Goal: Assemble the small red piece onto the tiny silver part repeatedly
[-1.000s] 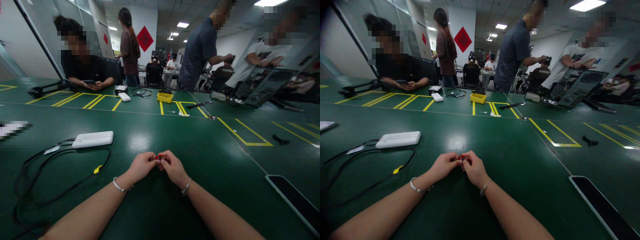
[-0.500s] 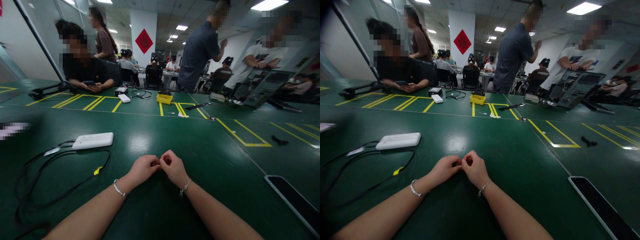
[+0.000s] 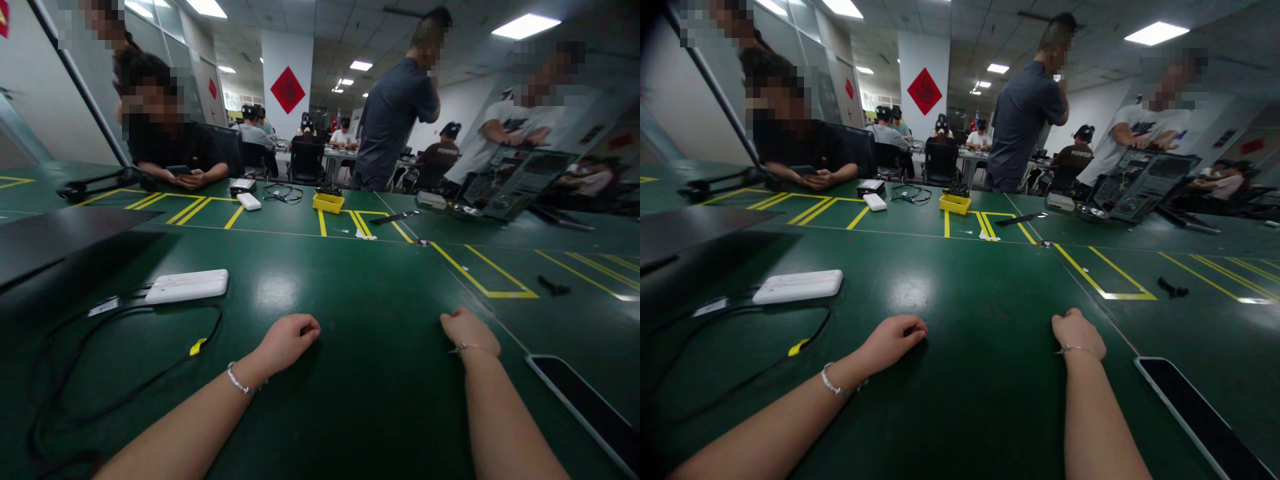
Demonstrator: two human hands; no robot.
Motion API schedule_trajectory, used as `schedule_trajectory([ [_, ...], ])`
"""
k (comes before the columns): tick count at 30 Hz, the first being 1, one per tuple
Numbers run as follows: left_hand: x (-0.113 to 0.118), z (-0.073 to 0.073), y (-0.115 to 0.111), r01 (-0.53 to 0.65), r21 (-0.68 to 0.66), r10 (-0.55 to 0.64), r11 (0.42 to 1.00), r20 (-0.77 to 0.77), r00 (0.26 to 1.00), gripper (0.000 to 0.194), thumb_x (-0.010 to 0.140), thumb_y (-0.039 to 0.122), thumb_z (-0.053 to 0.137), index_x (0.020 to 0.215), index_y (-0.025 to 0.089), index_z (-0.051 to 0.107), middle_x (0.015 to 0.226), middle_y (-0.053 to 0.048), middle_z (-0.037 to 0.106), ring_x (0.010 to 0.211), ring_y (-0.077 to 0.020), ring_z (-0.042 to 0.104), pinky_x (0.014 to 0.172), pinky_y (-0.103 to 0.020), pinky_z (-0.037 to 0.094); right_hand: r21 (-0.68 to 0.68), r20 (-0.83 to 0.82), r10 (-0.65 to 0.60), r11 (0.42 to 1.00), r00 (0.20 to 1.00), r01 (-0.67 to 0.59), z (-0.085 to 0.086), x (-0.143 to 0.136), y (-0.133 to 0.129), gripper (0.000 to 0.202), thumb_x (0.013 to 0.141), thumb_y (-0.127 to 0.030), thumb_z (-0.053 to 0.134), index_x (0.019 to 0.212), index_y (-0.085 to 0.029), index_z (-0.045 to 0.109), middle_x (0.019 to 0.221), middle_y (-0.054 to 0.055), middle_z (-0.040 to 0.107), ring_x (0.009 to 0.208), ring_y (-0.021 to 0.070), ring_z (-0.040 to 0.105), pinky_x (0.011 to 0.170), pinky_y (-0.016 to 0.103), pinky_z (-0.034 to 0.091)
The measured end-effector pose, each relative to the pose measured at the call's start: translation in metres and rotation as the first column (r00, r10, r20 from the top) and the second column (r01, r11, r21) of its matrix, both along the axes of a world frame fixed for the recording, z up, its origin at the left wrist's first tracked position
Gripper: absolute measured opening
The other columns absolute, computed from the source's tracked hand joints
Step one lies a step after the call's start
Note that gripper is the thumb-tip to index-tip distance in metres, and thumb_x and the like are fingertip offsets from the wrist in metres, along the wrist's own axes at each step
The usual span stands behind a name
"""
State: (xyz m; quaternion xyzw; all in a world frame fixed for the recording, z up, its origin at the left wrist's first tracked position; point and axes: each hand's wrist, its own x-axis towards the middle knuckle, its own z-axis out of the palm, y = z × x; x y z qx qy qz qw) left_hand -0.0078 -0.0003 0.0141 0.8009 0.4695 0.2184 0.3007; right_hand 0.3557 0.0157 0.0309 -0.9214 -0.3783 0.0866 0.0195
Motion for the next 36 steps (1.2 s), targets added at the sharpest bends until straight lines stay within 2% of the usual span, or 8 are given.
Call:
schedule_trajectory([
  [8,0.000,-0.001,-0.001,-0.016,-0.059,0.020,0.998,0.069,0.997,0.020,0.077,0.026,0.044,0.093,0.022,0.056,0.081,0.002,0.063,0.073,-0.0128,0.057,0.064,-0.023,0.042,0.016,-0.002,-0.095,0.995,0.996,0.095,0.005,0.000,-0.005,0.053,0.070,-0.043,0.040,0.110,-0.009,0.045,0.097,0.023,0.054,0.090,0.0356,0.054,0.064,0.046,0.044],
  [12,0.001,-0.001,-0.001,-0.024,-0.066,0.029,0.998,0.069,0.997,0.022,0.077,0.026,0.044,0.096,0.022,0.054,0.083,0.001,0.063,0.076,-0.0135,0.058,0.066,-0.024,0.043,0.262,0.245,0.097,0.951,0.965,-0.162,0.011,-0.033,-0.004,0.044,0.076,-0.039,0.035,0.104,-0.008,0.049,0.100,0.023,0.050,0.089,0.0331,0.053,0.064,0.044,0.044],
  [16,0.001,0.001,-0.001,-0.018,-0.068,0.023,0.997,0.065,0.998,0.022,0.078,0.025,0.043,0.096,0.022,0.054,0.082,0.000,0.063,0.075,-0.0137,0.058,0.067,-0.024,0.043,0.427,0.371,0.605,0.562,0.704,-0.708,0.010,-0.108,-0.006,0.026,0.079,-0.027,0.037,0.092,-0.013,0.053,0.093,0.012,0.053,0.088,0.0217,0.052,0.076,0.035,0.042],
  [19,0.002,0.001,-0.001,-0.033,-0.037,0.036,0.999,0.069,0.997,0.023,0.078,0.025,0.043,0.098,0.022,0.053,0.080,0.000,0.062,0.074,-0.0142,0.057,0.065,-0.024,0.043,0.412,0.334,0.859,0.236,0.387,-0.880,0.000,-0.162,-0.014,0.025,0.078,-0.025,0.042,0.099,-0.017,0.053,0.103,0.011,0.052,0.097,0.0205,0.048,0.084,0.036,0.039],
  [25,0.003,-0.002,-0.001,-0.030,-0.044,0.032,0.999,0.062,0.998,0.018,0.077,0.024,0.043,0.092,0.021,0.055,0.080,0.000,0.062,0.074,-0.0144,0.057,0.065,-0.024,0.042,0.338,0.187,0.974,0.057,0.127,-0.939,-0.016,-0.184,-0.019,0.037,0.076,-0.033,0.048,0.111,-0.020,0.049,0.115,0.008,0.050,0.109,0.0203,0.041,0.091,0.038,0.034],
  [28,0.001,-0.003,0.000,-0.023,-0.052,0.027,0.998,0.069,0.997,0.020,0.078,0.026,0.043,0.094,0.022,0.054,0.081,0.000,0.063,0.075,-0.0139,0.057,0.066,-0.024,0.042,0.254,0.222,0.935,0.219,0.277,-0.942,-0.011,-0.155,-0.010,0.034,0.078,-0.033,0.045,0.109,-0.020,0.051,0.115,0.009,0.049,0.108,0.0217,0.042,0.091,0.039,0.034],
  [33,-0.001,-0.002,0.000,0.007,-0.014,-0.007,1.000,0.019,1.000,0.021,0.078,0.028,0.043,0.092,0.022,0.057,0.083,0.000,0.062,0.075,-0.0144,0.057,0.066,-0.024,0.042,0.104,0.323,0.458,0.853,0.828,-0.512,0.000,-0.073,0.001,0.041,0.075,-0.036,0.041,0.108,-0.015,0.051,0.107,0.018,0.049,0.099,0.0334,0.045,0.074,0.047,0.041],
  [36,-0.001,0.000,0.000,0.014,-0.010,-0.014,1.000,-0.007,1.000,0.020,0.078,0.028,0.044,0.091,0.022,0.058,0.083,0.000,0.062,0.076,-0.0147,0.056,0.065,-0.024,0.042,0.020,0.244,0.191,0.979,0.951,-0.202,-0.002,-0.026,0.000,0.046,0.073,-0.040,0.041,0.110,-0.015,0.049,0.110,0.021,0.046,0.099,0.0390,0.045,0.065,0.048,0.043],
])
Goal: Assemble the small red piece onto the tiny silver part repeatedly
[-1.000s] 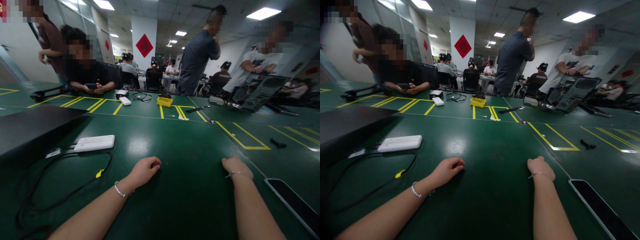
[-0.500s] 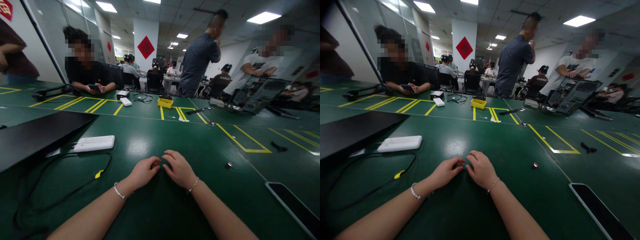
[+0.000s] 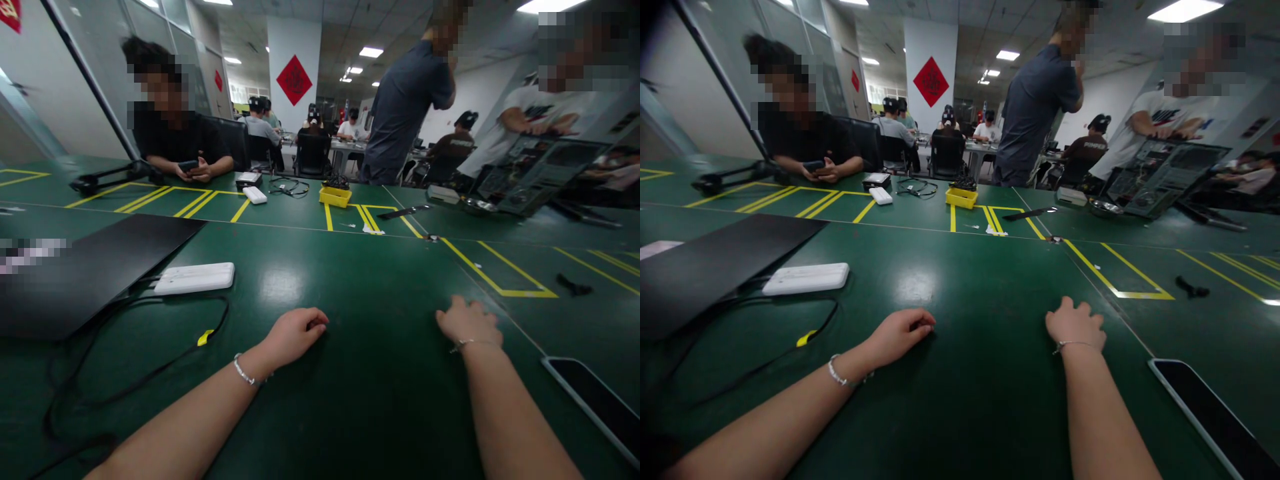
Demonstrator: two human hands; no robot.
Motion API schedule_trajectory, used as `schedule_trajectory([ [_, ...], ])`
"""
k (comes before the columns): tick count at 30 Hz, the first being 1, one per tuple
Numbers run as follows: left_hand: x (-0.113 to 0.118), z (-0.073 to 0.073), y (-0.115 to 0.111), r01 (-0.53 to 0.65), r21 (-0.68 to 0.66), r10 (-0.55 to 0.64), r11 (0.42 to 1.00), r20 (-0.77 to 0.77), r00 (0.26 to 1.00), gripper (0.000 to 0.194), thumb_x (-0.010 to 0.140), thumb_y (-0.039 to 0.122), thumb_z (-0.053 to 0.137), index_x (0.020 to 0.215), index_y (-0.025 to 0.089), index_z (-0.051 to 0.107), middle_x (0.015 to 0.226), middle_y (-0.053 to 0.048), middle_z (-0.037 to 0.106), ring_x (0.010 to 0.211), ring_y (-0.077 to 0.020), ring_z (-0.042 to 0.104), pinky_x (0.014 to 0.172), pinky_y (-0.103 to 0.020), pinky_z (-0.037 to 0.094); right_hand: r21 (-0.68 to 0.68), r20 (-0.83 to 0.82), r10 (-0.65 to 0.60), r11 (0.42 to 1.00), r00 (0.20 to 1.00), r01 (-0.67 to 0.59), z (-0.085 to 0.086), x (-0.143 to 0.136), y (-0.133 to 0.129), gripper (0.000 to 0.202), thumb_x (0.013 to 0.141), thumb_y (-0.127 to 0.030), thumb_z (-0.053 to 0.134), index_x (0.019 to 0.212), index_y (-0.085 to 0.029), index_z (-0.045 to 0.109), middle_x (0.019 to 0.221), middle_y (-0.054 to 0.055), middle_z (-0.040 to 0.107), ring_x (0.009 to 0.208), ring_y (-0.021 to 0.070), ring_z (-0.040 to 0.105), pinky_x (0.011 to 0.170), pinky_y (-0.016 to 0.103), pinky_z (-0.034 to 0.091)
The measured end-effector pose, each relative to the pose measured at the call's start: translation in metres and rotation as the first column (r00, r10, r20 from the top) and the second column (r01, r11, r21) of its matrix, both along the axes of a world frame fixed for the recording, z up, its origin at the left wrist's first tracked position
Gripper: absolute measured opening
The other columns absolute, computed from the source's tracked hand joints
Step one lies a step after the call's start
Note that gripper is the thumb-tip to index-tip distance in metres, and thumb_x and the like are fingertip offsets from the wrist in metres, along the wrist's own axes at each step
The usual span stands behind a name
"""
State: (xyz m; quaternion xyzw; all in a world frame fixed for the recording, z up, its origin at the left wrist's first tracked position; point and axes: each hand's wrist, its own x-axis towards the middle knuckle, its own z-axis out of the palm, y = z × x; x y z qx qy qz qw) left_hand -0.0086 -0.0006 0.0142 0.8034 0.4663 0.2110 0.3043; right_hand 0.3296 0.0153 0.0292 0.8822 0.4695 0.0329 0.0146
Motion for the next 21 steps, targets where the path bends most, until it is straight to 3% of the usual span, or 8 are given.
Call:
schedule_trajectory([
  [2,0.000,0.001,0.000,-0.003,-0.003,0.003,1.000,-0.009,1.000,0.020,0.078,0.027,0.044,0.090,0.022,0.059,0.083,-0.001,0.062,0.076,-0.0148,0.056,0.065,-0.024,0.042,-0.062,-0.050,-0.075,0.995,0.996,0.072,-0.004,0.021,-0.001,0.042,0.073,-0.033,0.040,0.108,-0.013,0.051,0.107,0.022,0.048,0.095,0.0373,0.049,0.063,0.043,0.044],
  [6,0.000,0.001,0.000,0.008,0.005,-0.008,1.000,-0.003,1.000,0.020,0.078,0.027,0.044,0.090,0.022,0.059,0.083,-0.001,0.062,0.077,-0.0150,0.056,0.066,-0.024,0.042,-0.084,-0.044,-0.043,0.996,0.998,0.039,-0.010,0.033,0.001,0.035,0.069,-0.019,0.038,0.096,-0.008,0.058,0.097,0.022,0.055,0.086,0.0314,0.055,0.063,0.037,0.046],
  [21,0.000,0.001,0.000,0.012,0.003,-0.012,1.000,0.004,1.000,0.020,0.078,0.027,0.044,0.090,0.022,0.059,0.083,0.000,0.062,0.076,-0.0148,0.056,0.065,-0.024,0.042,-0.135,-0.041,0.033,0.990,0.999,-0.038,-0.012,0.028,0.009,0.032,0.067,-0.019,0.040,0.087,-0.009,0.063,0.092,0.018,0.060,0.081,0.0286,0.058,0.064,0.036,0.046],
])
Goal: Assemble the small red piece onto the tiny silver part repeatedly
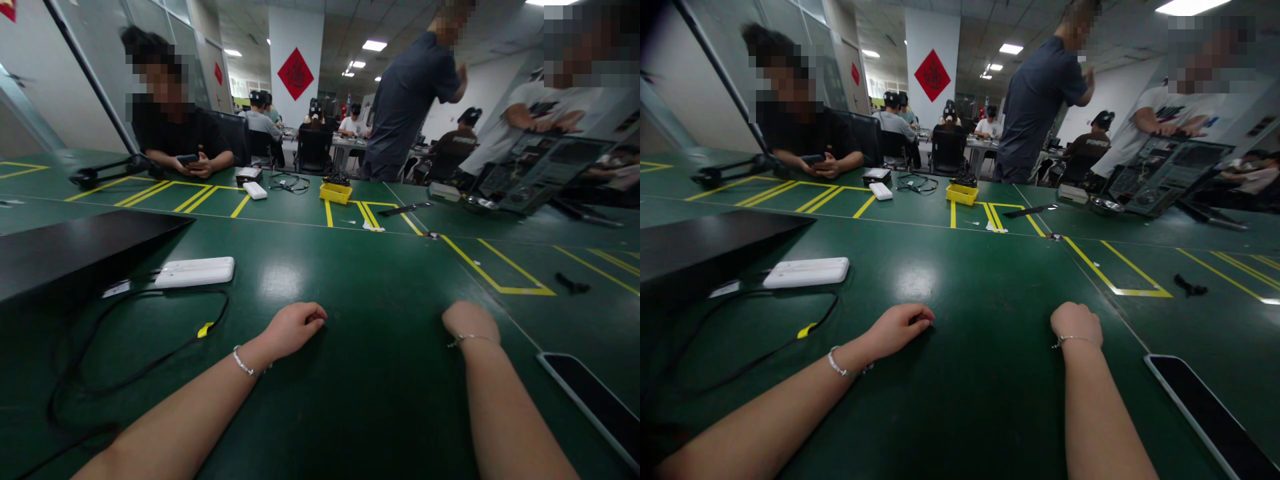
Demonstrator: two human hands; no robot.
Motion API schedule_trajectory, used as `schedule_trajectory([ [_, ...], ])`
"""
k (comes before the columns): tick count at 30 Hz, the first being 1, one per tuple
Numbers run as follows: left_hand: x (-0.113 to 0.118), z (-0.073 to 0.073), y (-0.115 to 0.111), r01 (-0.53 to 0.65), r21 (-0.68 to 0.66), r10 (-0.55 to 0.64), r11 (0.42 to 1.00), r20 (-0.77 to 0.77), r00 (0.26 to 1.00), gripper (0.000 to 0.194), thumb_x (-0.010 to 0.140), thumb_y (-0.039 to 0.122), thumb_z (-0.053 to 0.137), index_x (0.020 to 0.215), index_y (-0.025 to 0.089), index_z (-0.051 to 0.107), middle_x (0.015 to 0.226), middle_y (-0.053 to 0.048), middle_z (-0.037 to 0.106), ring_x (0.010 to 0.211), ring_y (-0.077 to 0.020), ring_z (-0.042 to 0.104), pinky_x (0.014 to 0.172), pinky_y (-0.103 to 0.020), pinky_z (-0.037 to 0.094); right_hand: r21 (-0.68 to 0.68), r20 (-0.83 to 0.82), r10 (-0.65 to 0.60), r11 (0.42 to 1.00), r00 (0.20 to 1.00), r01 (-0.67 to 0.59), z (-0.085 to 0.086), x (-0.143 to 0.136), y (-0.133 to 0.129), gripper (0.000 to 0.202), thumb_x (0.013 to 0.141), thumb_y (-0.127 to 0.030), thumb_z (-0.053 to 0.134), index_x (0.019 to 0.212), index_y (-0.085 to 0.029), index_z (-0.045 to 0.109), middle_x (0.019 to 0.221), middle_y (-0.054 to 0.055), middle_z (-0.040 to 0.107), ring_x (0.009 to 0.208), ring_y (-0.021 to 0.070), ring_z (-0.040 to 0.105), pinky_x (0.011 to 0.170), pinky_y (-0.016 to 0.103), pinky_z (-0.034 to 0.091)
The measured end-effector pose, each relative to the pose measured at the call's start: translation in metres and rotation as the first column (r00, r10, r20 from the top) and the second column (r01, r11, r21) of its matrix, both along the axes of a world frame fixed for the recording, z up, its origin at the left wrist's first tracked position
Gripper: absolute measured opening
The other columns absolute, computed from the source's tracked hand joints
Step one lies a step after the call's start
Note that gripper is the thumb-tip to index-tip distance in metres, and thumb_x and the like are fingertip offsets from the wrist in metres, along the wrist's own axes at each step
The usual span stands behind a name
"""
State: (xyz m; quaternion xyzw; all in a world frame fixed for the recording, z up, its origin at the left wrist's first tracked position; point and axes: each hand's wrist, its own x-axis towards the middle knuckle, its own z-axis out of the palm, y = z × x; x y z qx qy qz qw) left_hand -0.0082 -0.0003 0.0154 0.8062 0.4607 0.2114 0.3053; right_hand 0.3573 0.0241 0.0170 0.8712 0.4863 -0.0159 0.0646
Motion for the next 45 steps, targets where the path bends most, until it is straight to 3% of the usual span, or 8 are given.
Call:
schedule_trajectory([
  [10,0.000,-0.002,0.001,-0.005,-0.009,0.005,1.000,-0.010,1.000,0.020,0.078,0.027,0.044,0.090,0.022,0.059,0.082,0.000,0.062,0.075,-0.0146,0.056,0.065,-0.024,0.042,0.193,0.014,0.111,0.975,0.994,-0.112,0.015,-0.029,-0.003,0.030,0.074,-0.019,0.038,0.087,-0.011,0.063,0.093,0.017,0.058,0.085,0.0257,0.056,0.070,0.035,0.044],
  [13,0.000,-0.003,0.001,-0.014,-0.015,0.014,1.000,0.011,1.000,0.020,0.078,0.028,0.044,0.091,0.022,0.058,0.083,0.000,0.063,0.075,-0.0147,0.057,0.064,-0.024,0.042,0.446,-0.061,0.397,0.831,0.916,-0.331,0.020,-0.078,-0.007,0.026,0.075,-0.021,0.040,0.089,-0.014,0.060,0.095,0.011,0.057,0.084,0.0194,0.055,0.075,0.031,0.043],
  [17,-0.001,-0.005,0.002,-0.037,-0.048,0.041,0.998,0.081,0.996,0.024,0.080,0.033,0.041,0.095,0.022,0.056,0.083,0.000,0.063,0.075,-0.0146,0.057,0.066,-0.024,0.042,0.641,-0.204,0.790,0.555,0.579,-0.531,0.013,-0.161,-0.020,0.022,0.075,-0.017,0.042,0.093,-0.016,0.054,0.088,0.006,0.057,0.078,0.0150,0.054,0.073,0.028,0.045],
  [24,0.001,-0.008,0.006,-0.004,-0.101,0.031,0.995,0.277,0.960,0.021,0.080,0.031,0.043,0.088,0.018,0.057,0.083,-0.001,0.063,0.076,-0.0138,0.057,0.069,-0.024,0.042,0.767,-0.205,0.931,0.344,0.302,-0.541,-0.001,-0.216,-0.041,0.024,0.075,-0.013,0.044,0.098,-0.020,0.049,0.094,0.005,0.055,0.090,0.0163,0.050,0.081,0.031,0.043],
  [30,0.001,-0.008,0.007,-0.087,-0.138,0.126,0.987,0.306,0.944,0.020,0.080,0.030,0.041,0.089,0.017,0.054,0.076,-0.001,0.062,0.068,-0.0124,0.055,0.065,-0.024,0.043,0.696,-0.147,0.833,0.470,0.533,-0.543,0.006,-0.177,-0.019,0.033,0.077,-0.026,0.045,0.108,-0.016,0.046,0.104,0.009,0.052,0.092,0.0184,0.050,0.081,0.033,0.042],
  [37,-0.001,-0.007,0.007,-0.170,-0.145,0.208,0.975,0.314,0.926,0.021,0.078,0.032,0.044,0.086,0.018,0.057,0.070,0.001,0.059,0.063,-0.0120,0.053,0.061,-0.023,0.041,0.277,0.024,0.111,0.954,0.994,-0.113,-0.002,-0.059,-0.004,0.040,0.077,-0.020,0.033,0.113,-0.012,0.049,0.115,0.021,0.045,0.109,0.0385,0.036,0.077,0.051,0.035],
  [41,-0.001,-0.008,0.009,-0.200,-0.144,0.238,0.969,0.330,0.914,0.023,0.077,0.033,0.046,0.088,0.018,0.058,0.075,0.000,0.060,0.068,-0.0133,0.055,0.064,-0.025,0.042,0.046,-0.030,-0.069,0.996,0.997,0.070,0.001,-0.013,-0.006,0.038,0.075,-0.017,0.032,0.103,-0.005,0.055,0.102,0.026,0.051,0.093,0.0351,0.050,0.066,0.041,0.041],
  [45,-0.001,-0.008,0.010,-0.217,-0.147,0.255,0.965,0.342,0.904,0.023,0.076,0.033,0.047,0.090,0.018,0.059,0.081,-0.001,0.062,0.072,-0.0137,0.056,0.068,-0.026,0.043,0.004,-0.040,0.059,0.998,0.997,-0.059,0.006,-0.024,-0.001,0.028,0.070,-0.012,0.039,0.085,-0.008,0.061,0.086,0.019,0.058,0.077,0.0256,0.057,0.063,0.034,0.041],
])
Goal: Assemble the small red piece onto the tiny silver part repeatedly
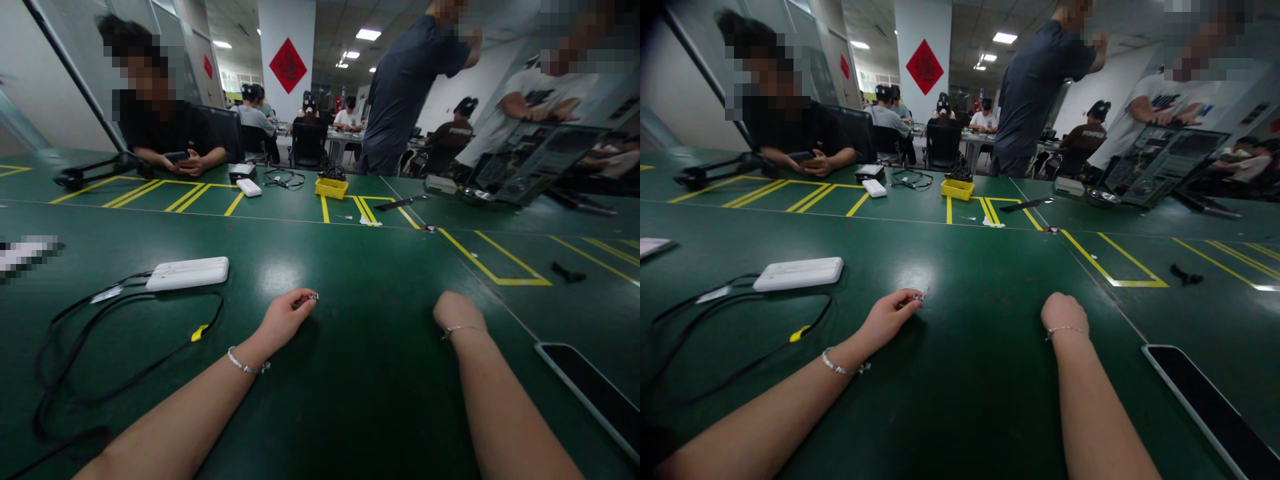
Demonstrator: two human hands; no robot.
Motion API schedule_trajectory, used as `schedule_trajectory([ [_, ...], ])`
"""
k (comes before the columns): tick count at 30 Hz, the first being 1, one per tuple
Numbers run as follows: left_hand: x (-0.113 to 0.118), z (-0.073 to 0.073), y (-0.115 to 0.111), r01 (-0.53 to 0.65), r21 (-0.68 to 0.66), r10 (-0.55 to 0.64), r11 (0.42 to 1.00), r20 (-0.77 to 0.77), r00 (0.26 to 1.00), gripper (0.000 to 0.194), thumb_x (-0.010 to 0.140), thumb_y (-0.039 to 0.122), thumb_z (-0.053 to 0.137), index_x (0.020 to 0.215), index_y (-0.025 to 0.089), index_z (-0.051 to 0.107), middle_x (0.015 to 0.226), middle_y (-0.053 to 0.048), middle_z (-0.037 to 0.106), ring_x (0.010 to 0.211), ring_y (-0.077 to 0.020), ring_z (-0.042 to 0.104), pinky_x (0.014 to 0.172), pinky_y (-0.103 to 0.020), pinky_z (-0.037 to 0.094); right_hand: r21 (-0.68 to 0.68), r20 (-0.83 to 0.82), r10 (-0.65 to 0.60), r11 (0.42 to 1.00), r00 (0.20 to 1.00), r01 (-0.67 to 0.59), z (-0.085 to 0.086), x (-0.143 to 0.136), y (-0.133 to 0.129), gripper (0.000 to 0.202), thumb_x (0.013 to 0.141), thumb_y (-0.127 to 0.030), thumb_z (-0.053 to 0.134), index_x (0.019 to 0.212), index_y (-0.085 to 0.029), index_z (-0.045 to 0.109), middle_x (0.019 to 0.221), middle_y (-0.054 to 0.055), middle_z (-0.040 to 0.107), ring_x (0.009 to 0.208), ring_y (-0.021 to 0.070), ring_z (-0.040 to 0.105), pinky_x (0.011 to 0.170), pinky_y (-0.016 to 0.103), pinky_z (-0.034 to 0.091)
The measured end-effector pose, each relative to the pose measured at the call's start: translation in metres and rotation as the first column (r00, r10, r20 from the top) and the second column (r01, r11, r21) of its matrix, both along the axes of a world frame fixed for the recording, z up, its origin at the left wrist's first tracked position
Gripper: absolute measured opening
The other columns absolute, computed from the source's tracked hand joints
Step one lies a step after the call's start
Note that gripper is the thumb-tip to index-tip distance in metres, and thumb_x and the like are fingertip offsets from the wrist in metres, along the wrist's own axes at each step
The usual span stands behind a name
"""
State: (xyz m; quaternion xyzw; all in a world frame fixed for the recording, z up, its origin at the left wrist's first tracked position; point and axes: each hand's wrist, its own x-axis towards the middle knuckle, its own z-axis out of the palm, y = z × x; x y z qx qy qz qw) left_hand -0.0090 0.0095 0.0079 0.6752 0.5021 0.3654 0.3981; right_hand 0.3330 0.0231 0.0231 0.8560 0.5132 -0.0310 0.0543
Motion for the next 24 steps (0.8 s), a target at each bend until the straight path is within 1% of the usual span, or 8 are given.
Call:
schedule_trajectory([
  [2,0.000,0.000,0.000,0.017,-0.001,-0.017,1.000,0.021,1.000,0.023,0.077,0.032,0.046,0.090,0.018,0.059,0.084,-0.002,0.063,0.075,-0.0139,0.056,0.071,-0.027,0.043,0.084,-0.049,0.186,0.980,0.981,-0.182,0.002,-0.025,0.002,0.021,0.068,-0.013,0.043,0.080,-0.012,0.060,0.081,0.014,0.058,0.073,0.0210,0.056,0.065,0.031,0.041],
  [5,0.000,-0.001,0.000,0.053,0.006,-0.054,0.999,0.046,0.997,0.024,0.078,0.033,0.045,0.091,0.018,0.059,0.085,-0.003,0.063,0.076,-0.0137,0.057,0.072,-0.026,0.043,0.286,-0.185,0.467,0.867,0.865,-0.407,0.003,-0.073,-0.001,0.015,0.068,-0.016,0.047,0.077,-0.015,0.058,0.078,0.006,0.057,0.070,0.0151,0.054,0.066,0.027,0.041],
  [7,0.000,-0.002,-0.001,0.070,0.017,-0.070,0.997,0.026,0.997,0.024,0.078,0.033,0.045,0.091,0.018,0.058,0.083,-0.002,0.063,0.073,-0.0130,0.057,0.069,-0.025,0.043,0.396,-0.303,0.590,0.792,0.748,-0.465,0.003,-0.105,-0.006,0.013,0.067,-0.015,0.048,0.077,-0.016,0.056,0.076,0.003,0.055,0.067,0.0122,0.052,0.064,0.024,0.041],
  [9,0.001,-0.002,-0.002,0.086,0.040,-0.086,0.995,-0.023,0.996,0.023,0.078,0.032,0.045,0.091,0.018,0.058,0.078,-0.001,0.063,0.069,-0.0121,0.056,0.064,-0.023,0.043,0.484,-0.405,0.675,0.731,0.616,-0.482,0.004,-0.132,-0.012,0.014,0.066,-0.013,0.048,0.077,-0.017,0.056,0.076,0.001,0.054,0.065,0.0101,0.051,0.062,0.022,0.041],
  [12,0.003,0.000,-0.005,0.134,0.095,-0.121,0.986,-0.131,0.984,0.021,0.078,0.029,0.045,0.090,0.019,0.059,0.072,0.001,0.061,0.063,-0.0109,0.054,0.059,-0.021,0.041,0.571,-0.455,0.758,0.651,0.467,-0.500,0.002,-0.157,-0.021,0.014,0.067,-0.011,0.048,0.077,-0.018,0.055,0.075,0.000,0.053,0.065,0.0093,0.050,0.061,0.021,0.041],
  [15,0.004,0.002,-0.007,0.177,0.145,-0.140,0.974,-0.233,0.962,0.020,0.078,0.025,0.045,0.089,0.020,0.060,0.071,0.002,0.061,0.061,-0.0108,0.053,0.058,-0.021,0.039,0.609,-0.410,0.805,0.592,0.429,-0.528,0.002,-0.167,-0.027,0.013,0.069,-0.011,0.047,0.076,-0.018,0.056,0.075,0.001,0.052,0.066,0.0102,0.049,0.061,0.022,0.041],
  [20,0.007,0.002,-0.008,0.205,0.169,-0.142,0.964,-0.325,0.935,0.018,0.077,0.024,0.045,0.085,0.019,0.061,0.071,0.001,0.061,0.061,-0.0115,0.053,0.057,-0.022,0.038,0.635,-0.335,0.827,0.552,0.451,-0.540,0.005,-0.169,-0.031,0.013,0.069,-0.010,0.049,0.079,-0.017,0.053,0.074,0.001,0.051,0.067,0.0109,0.048,0.063,0.023,0.041],
  [24,0.008,0.003,-0.009,0.237,0.190,-0.151,0.953,-0.380,0.913,0.016,0.077,0.023,0.046,0.080,0.019,0.061,0.072,0.000,0.061,0.066,-0.0127,0.054,0.058,-0.022,0.039,0.619,-0.295,0.860,0.503,0.415,-0.602,0.007,-0.169,-0.032,0.011,0.070,-0.009,0.049,0.074,-0.018,0.053,0.074,0.001,0.051,0.067,0.0111,0.048,0.062,0.023,0.041],
])
